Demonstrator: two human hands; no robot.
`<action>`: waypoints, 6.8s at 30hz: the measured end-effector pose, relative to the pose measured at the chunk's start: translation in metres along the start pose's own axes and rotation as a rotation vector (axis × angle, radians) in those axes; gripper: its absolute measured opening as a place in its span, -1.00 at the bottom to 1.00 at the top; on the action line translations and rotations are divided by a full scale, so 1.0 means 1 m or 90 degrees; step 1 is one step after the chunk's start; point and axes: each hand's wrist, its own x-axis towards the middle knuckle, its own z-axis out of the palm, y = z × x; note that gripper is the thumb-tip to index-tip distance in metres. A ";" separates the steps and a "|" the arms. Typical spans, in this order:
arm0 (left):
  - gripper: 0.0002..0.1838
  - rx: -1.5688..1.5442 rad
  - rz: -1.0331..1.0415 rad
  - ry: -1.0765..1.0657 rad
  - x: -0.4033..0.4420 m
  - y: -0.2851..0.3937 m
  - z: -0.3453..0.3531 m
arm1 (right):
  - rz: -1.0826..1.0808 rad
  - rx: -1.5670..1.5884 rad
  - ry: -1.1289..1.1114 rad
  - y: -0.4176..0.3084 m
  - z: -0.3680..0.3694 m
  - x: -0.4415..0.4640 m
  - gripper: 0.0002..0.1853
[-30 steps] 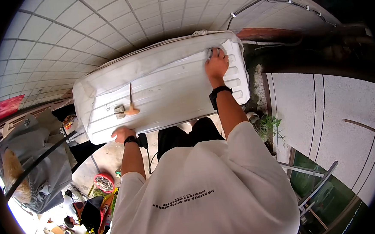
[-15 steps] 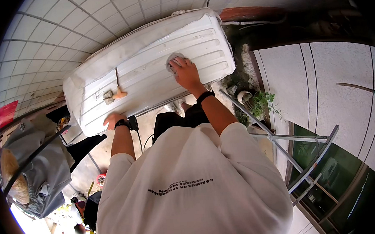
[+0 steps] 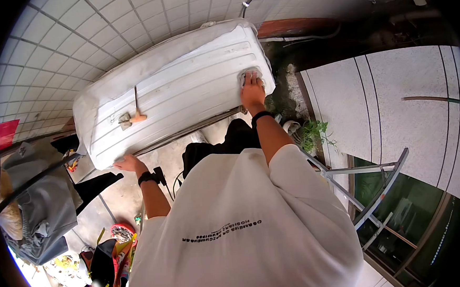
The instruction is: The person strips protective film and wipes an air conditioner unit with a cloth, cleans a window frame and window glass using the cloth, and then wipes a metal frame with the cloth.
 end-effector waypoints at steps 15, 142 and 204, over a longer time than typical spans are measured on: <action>-0.29 -0.010 0.509 -0.475 -0.207 0.146 -0.013 | -0.162 0.145 -0.099 0.059 -0.075 0.087 -0.37; -0.14 0.227 0.324 -0.653 -0.249 0.239 -0.004 | -0.274 0.249 -0.079 0.079 -0.024 0.214 -0.46; -0.17 0.327 0.381 -0.355 -0.176 0.266 0.119 | -0.273 0.258 -0.243 -0.017 -0.083 0.281 -0.12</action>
